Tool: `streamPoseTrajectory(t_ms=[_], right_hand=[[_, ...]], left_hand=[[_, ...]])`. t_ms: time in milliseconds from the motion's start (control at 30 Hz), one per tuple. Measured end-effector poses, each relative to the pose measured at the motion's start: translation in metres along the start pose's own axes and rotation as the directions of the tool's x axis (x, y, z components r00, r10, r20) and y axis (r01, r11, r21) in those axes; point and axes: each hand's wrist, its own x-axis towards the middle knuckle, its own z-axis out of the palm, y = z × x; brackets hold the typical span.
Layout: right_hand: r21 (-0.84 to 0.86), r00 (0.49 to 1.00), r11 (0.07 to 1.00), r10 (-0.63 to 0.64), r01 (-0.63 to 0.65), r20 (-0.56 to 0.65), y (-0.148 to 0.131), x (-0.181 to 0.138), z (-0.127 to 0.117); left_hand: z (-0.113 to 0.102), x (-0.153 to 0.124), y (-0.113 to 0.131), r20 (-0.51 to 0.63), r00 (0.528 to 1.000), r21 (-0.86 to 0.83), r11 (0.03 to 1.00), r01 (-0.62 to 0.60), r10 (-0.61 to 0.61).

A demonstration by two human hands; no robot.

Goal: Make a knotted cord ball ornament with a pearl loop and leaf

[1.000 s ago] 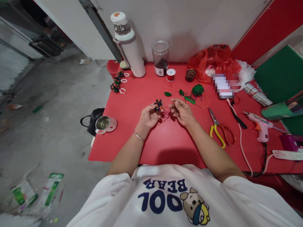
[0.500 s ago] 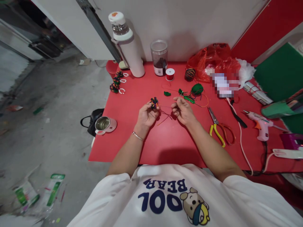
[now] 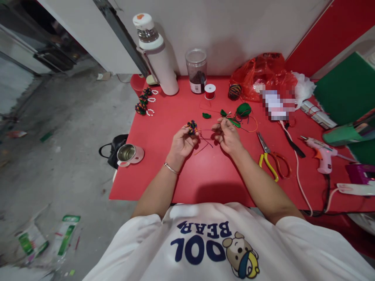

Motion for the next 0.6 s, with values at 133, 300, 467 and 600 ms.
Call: streamPoseTrajectory(t_ms=[133, 300, 467, 600], right_hand=[[-0.034, 0.999, 0.999, 0.022, -0.022, 0.025, -0.0006, -0.0014, -0.0004], [-0.045, 0.998, 0.999, 0.015, -0.012, 0.061, 0.0012, -0.0005, -0.0030], [-0.137, 0.986, 0.989, 0.069, -0.048, 0.155, 0.0060, -0.0022, -0.0025], [-0.094, 0.976, 0.994, 0.072, -0.054, 0.204, 0.0064, -0.0050, 0.0005]], left_hand=[[-0.0005, 0.0002, -0.0007, 0.011, 1.000, 0.024, 1.000, 0.005, -0.005], [-0.0003, 0.0004, 0.0019, -0.005, 0.999, 0.005, 0.999, -0.045, 0.045], [-0.0003, -0.0002, 0.0024, 0.010, 1.000, 0.062, 0.998, -0.030, 0.030], [-0.0007, -0.0007, 0.0012, 0.024, 0.999, 0.076, 0.997, -0.025, 0.024]])
